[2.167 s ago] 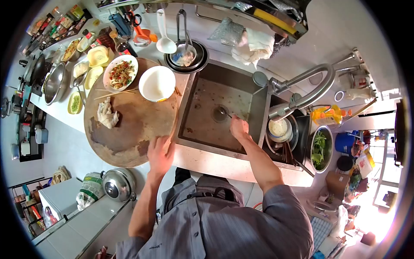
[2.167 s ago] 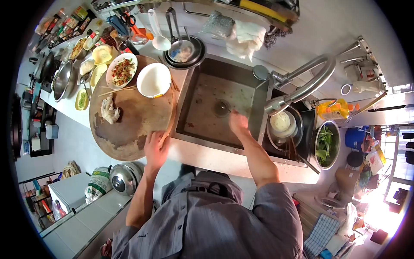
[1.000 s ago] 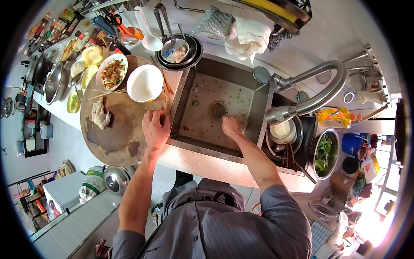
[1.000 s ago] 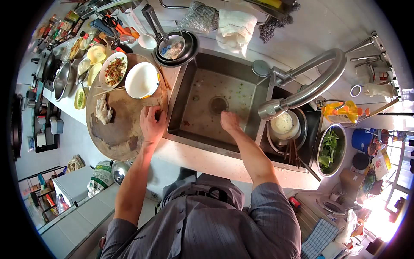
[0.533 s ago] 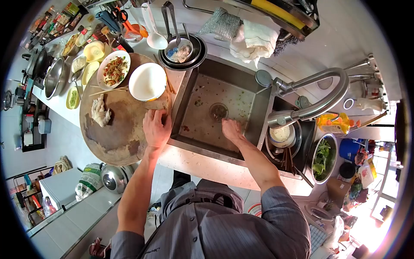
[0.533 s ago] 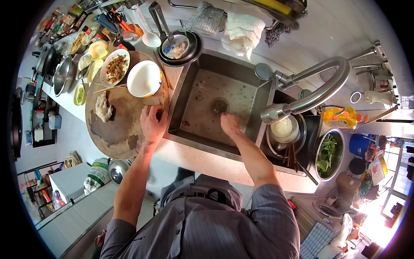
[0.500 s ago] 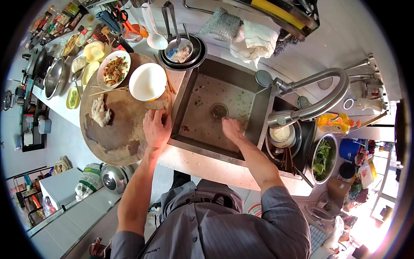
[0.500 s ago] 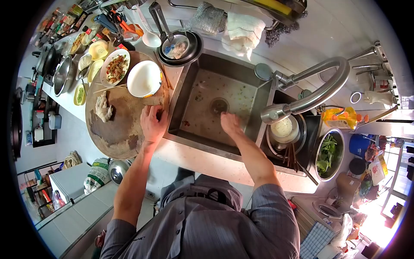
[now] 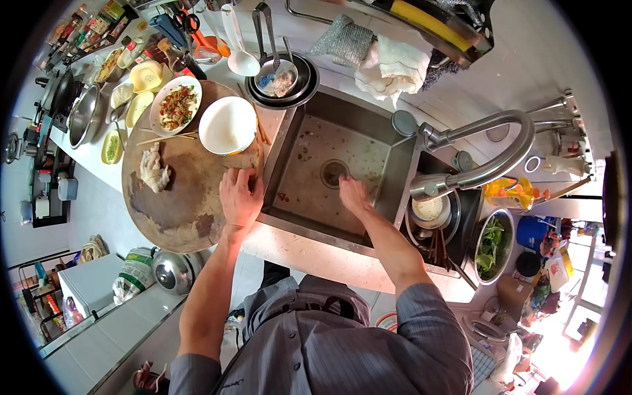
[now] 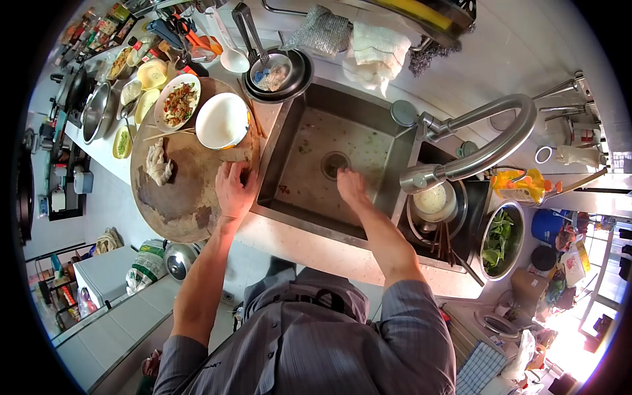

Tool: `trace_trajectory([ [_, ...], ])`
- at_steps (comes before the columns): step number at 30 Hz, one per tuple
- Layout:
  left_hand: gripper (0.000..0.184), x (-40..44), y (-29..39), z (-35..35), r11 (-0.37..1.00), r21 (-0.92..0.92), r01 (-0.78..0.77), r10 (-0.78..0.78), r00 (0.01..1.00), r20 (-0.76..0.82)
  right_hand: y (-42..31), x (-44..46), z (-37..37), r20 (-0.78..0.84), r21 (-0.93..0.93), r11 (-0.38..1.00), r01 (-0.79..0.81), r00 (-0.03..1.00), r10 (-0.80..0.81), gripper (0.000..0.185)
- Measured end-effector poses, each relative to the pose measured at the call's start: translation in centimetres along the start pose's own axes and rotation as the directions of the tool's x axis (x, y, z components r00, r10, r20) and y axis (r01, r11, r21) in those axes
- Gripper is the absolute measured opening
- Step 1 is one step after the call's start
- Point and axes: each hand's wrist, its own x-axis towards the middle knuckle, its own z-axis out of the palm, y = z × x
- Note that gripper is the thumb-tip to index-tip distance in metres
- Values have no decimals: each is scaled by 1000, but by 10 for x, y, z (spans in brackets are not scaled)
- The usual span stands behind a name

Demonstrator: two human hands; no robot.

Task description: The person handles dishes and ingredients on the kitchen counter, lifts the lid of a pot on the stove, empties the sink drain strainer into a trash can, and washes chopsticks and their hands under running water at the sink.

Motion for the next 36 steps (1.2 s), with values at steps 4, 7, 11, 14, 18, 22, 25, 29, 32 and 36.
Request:
trace_trajectory([
  [4, 19, -1, 0, 1, 1000, 14, -1, 1, 1000, -9, 13, 6, 18, 13, -92, 996, -2, 1000, 3, 27],
  [7, 19, 2, 1, 0, 1000, -6, -10, 10, 999, -31, 7, -7, -1, 114, -74, 997, 21, 993, -13, 25],
  [11, 19, 2, 2, 0, 1000, 1, -15, 15, 999, -42, 7, 1, -13, 94, 80, 996, 45, 994, -53, 25],
  [14, 19, 1, 1, 0, 1000, 1, -20, 20, 999, -35, 10, 8, -5, -40, -33, 999, 5, 999, -6, 24],
  [18, 18, 1, 1, 0, 1000, 4, -13, 13, 1000, -14, 11, -2, 0, 105, -134, 990, 50, 994, -36, 24],
  [22, 18, 1, 1, 1, 1000, 6, -23, 24, 999, -38, 5, 4, -13, 83, -76, 992, 102, 992, -96, 24],
  [25, 18, 1, 1, 1, 1000, 6, -17, 17, 999, -27, 8, 12, -9, 16, -103, 992, 72, 997, -70, 25],
  [29, 18, 3, 1, 0, 1000, 6, -16, 16, 999, -30, 8, 2, -13, 187, -115, 991, 66, 981, -43, 26],
  [32, 18, 2, 2, 1, 1000, -1, -27, 27, 999, -38, 3, 1, -17, 168, -59, 998, -4, 986, 14, 27],
  [36, 19, 1, -1, 2, 999, -8, -31, 31, 999, -42, 4, 9, -7, 15, -16, 999, -42, 999, 42, 28],
])
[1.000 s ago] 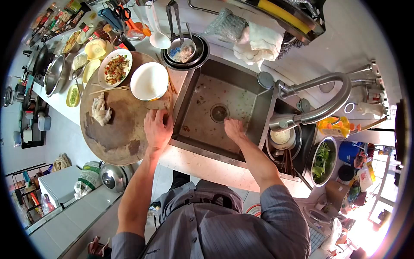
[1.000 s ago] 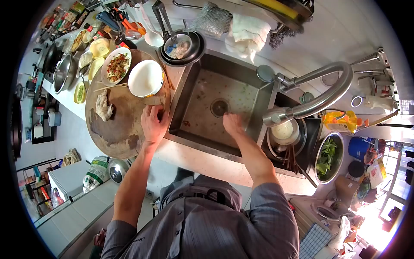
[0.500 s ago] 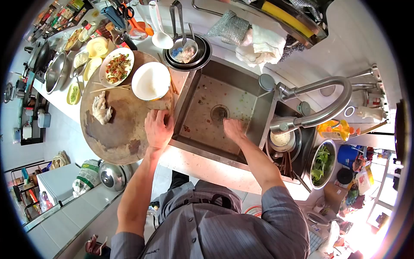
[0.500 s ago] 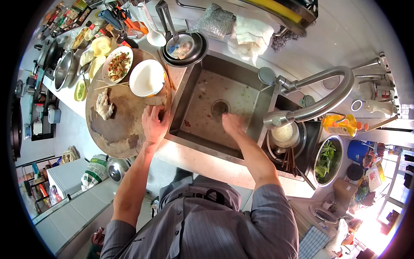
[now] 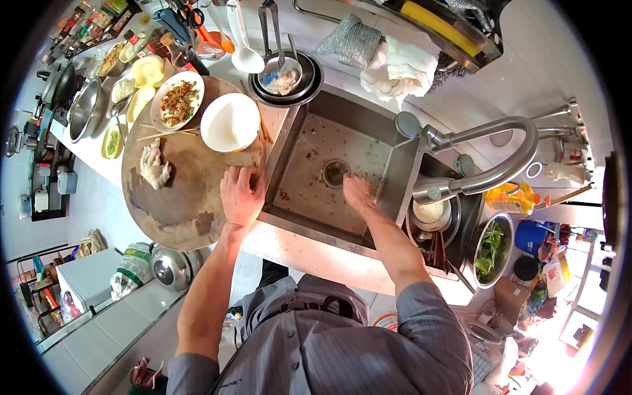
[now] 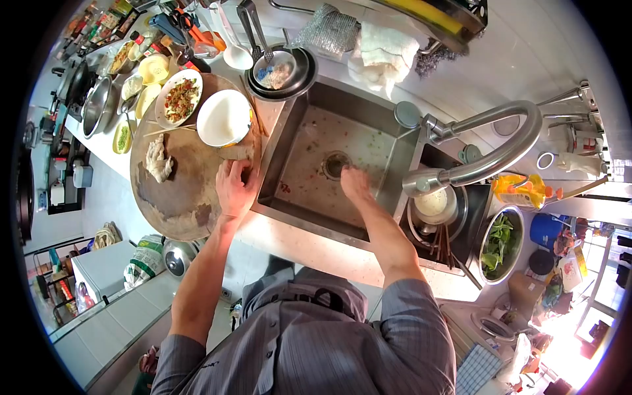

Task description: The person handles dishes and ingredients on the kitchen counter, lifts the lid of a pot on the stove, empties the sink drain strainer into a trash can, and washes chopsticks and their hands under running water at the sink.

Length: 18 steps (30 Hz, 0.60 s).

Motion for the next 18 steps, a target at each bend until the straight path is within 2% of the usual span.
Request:
trace_trajectory([
  [2, 19, 0, 1, -1, 1000, 0, -1, 1, 1000, 1, 1, -3, 0, 135, -70, 998, 5, 991, 4, 29],
  [5, 19, 2, 3, -2, 1000, -3, 13, -13, 1000, 0, 2, -8, -9, 216, -72, 995, 73, 975, -56, 31],
  [9, 18, 2, 2, -1, 1000, 5, 5, -5, 1000, 3, 7, 3, -1, 129, 34, 999, -22, 992, 18, 32],
  [11, 18, 1, 2, -2, 1000, 11, -3, 3, 1000, 1, 3, 3, -1, 109, -129, 992, -1, 994, 15, 31],
  [12, 19, 0, 2, -2, 1000, 9, 7, -7, 1000, 10, 3, -1, 0, 109, -127, 992, -5, 994, 19, 31],
  [14, 20, 2, 2, -2, 1000, 6, 14, -14, 1000, 12, 2, -5, -2, 217, -139, 989, 46, 976, -14, 30],
  [18, 19, 0, 1, -1, 1000, 16, 14, -14, 1000, 7, 5, -3, -10, 220, -114, 990, 81, 974, -54, 32],
])
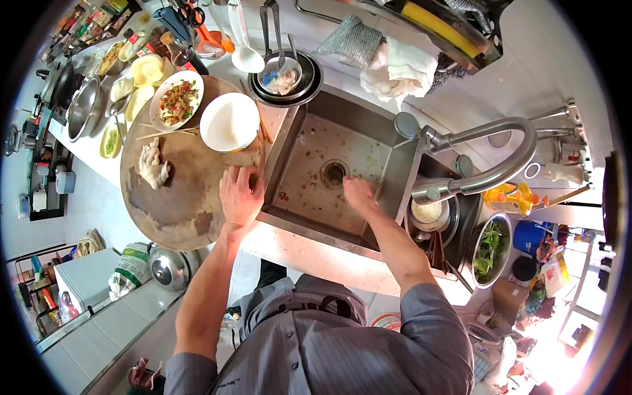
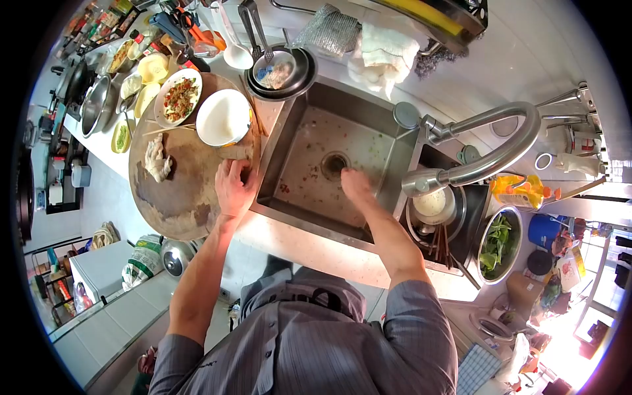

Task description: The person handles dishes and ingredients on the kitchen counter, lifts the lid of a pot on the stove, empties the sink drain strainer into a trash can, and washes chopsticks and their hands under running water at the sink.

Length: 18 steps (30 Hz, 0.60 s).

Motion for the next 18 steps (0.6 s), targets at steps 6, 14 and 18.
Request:
trace_trajectory([
  [6, 17, 1, 0, 1, 1000, -3, -17, 17, 1000, -14, -2, 2, 8, 38, 41, 993, -110, 993, 109, 29],
  [14, 17, 1, 1, -1, 1000, -6, 1, -1, 1000, 11, 3, 12, 25, -83, 132, 986, -103, 990, 115, 26],
  [18, 17, 4, 3, -2, 1000, -7, 12, -12, 1000, 13, -7, -1, 11, -33, 84, 996, -34, 999, 37, 27],
])
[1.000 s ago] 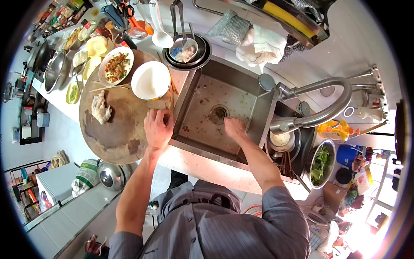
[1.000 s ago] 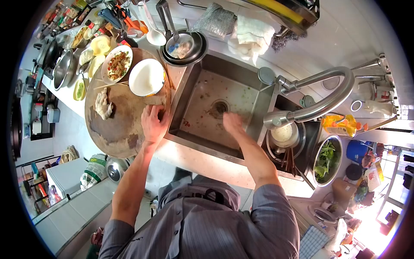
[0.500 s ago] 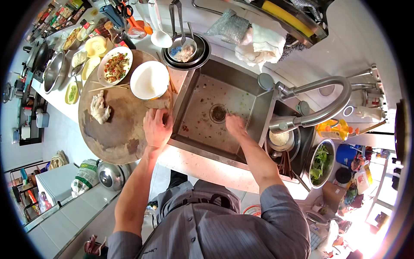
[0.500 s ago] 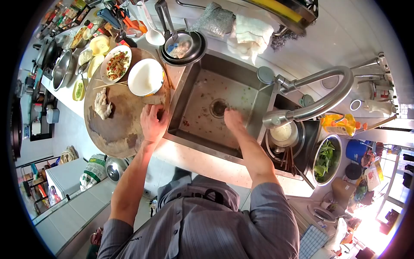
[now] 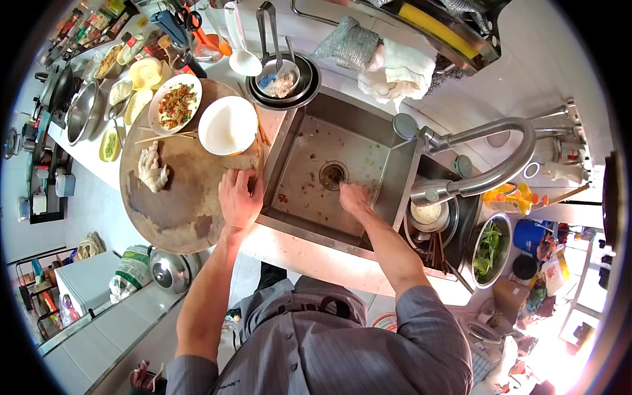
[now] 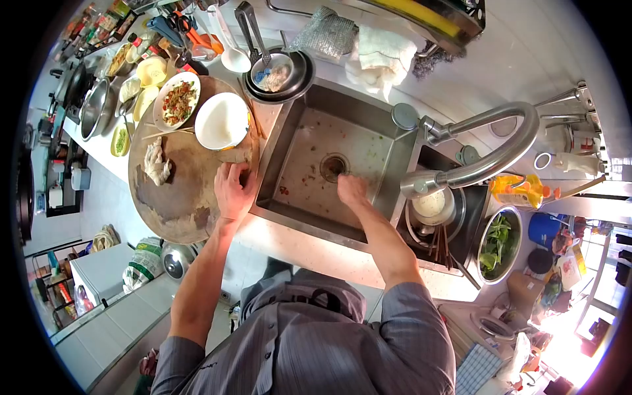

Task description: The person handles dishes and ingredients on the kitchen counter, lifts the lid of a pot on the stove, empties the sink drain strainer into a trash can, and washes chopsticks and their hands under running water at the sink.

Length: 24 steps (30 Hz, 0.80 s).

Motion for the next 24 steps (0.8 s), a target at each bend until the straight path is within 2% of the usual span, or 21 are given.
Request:
trace_trajectory([
  [2, 17, -3, 0, -1, 1000, -6, -4, 4, 1000, 7, 1, 1, -2, -54, 90, 995, -50, 997, 55, 27],
  [5, 17, -1, 1, -1, 1000, -5, -10, 10, 1000, 0, 3, 3, -1, -118, 52, 994, -95, 988, 101, 26],
  [8, 17, 0, 0, -1, 1000, -20, -8, 8, 1000, 5, 5, 1, 15, -29, 12, 999, -33, 999, 33, 27],
  [12, 18, -5, -1, 0, 1000, -1, 6, -6, 1000, 13, 6, -1, 8, -39, 77, 997, -25, 999, 28, 26],
  [14, 18, -2, 0, 0, 1000, -8, 4, -4, 1000, 9, 9, 3, 11, -157, 96, 992, -76, 983, 91, 24],
  [15, 18, -2, 0, 1, 1000, -5, 3, -3, 1000, 9, 7, 0, 8, -159, 96, 992, -77, 983, 91, 24],
  [17, 19, -2, -1, 1, 1000, -3, -1, 1, 1000, 9, 1, -8, 3, -39, 26, 998, -52, 998, 53, 24],
  [20, 18, -4, -1, -1, 1000, 8, 4, -4, 1000, 1, -6, -11, -14, -48, 126, 986, -107, 992, 114, 25],
  [24, 19, -3, 0, 1, 1000, -4, 8, -8, 1000, -1, 2, -6, 4, -54, 79, 988, -129, 990, 134, 25],
])
